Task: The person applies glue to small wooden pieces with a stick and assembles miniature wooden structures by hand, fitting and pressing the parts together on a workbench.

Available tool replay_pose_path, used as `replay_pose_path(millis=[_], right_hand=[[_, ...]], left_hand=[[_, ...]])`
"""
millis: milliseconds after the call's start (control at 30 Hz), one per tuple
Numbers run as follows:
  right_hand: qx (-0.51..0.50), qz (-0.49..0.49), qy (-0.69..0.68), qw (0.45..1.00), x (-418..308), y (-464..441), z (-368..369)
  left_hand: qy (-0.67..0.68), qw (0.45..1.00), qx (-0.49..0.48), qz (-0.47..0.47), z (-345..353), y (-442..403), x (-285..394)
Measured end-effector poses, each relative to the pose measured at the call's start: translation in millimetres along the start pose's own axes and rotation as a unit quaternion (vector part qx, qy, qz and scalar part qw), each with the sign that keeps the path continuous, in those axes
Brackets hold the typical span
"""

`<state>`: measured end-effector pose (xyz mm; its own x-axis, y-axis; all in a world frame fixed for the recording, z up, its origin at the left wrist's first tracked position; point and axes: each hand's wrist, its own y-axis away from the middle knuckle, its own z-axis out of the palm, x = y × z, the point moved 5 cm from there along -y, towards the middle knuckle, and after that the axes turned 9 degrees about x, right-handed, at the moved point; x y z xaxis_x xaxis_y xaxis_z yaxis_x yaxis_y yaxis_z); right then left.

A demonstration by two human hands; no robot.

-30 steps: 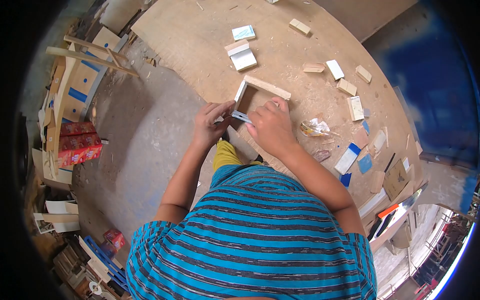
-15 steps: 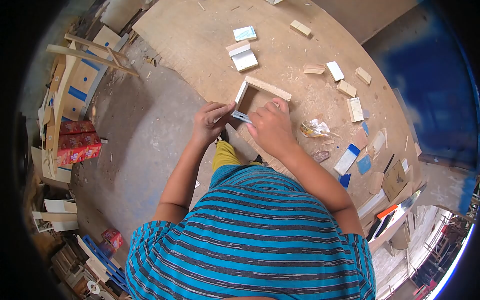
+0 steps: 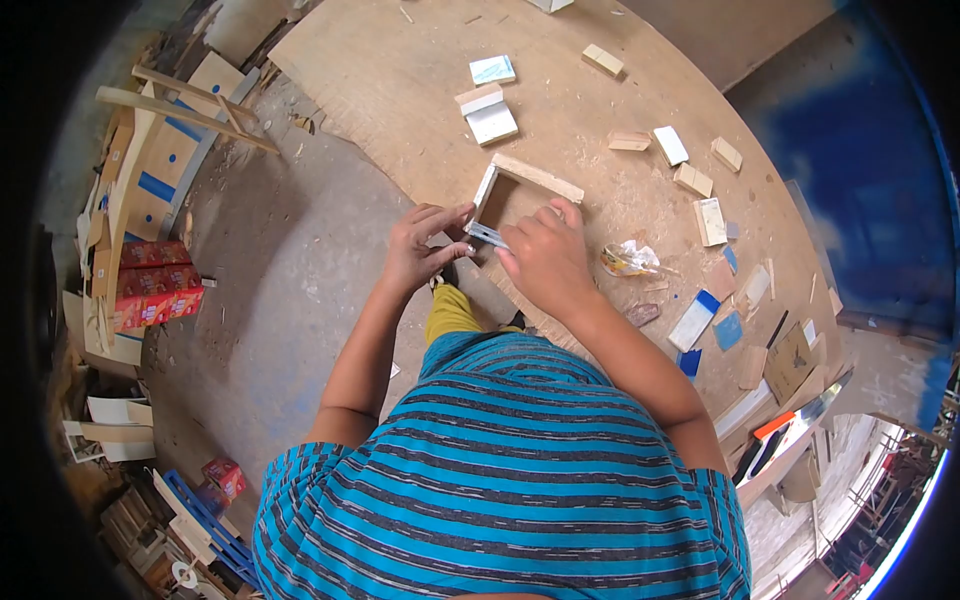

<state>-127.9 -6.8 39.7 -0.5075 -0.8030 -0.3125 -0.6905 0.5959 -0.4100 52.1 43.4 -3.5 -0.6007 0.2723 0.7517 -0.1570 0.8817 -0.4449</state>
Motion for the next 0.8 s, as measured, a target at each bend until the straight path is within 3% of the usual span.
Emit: replay_pose_path(millis=[300, 733, 800], right_hand=[[-0.004, 0.009, -0.009, 1.0, 2.5, 3.1, 0.3], [-0.01, 0.017, 0.002, 1.0, 1.6, 1.2, -5.3], [0.035, 0.018, -0.01, 0.999, 3.3, -2.7, -15.7]], left_hand=[[-0.021, 0.998, -0.013, -0.064, -0.4, 2.5, 2.6], [-0.011, 0.999, -0.015, -0.043, -2.8, 0.4, 18.0], [0.017, 0.999, 0.005, -0.051, -3.2, -0.1, 15.3]])
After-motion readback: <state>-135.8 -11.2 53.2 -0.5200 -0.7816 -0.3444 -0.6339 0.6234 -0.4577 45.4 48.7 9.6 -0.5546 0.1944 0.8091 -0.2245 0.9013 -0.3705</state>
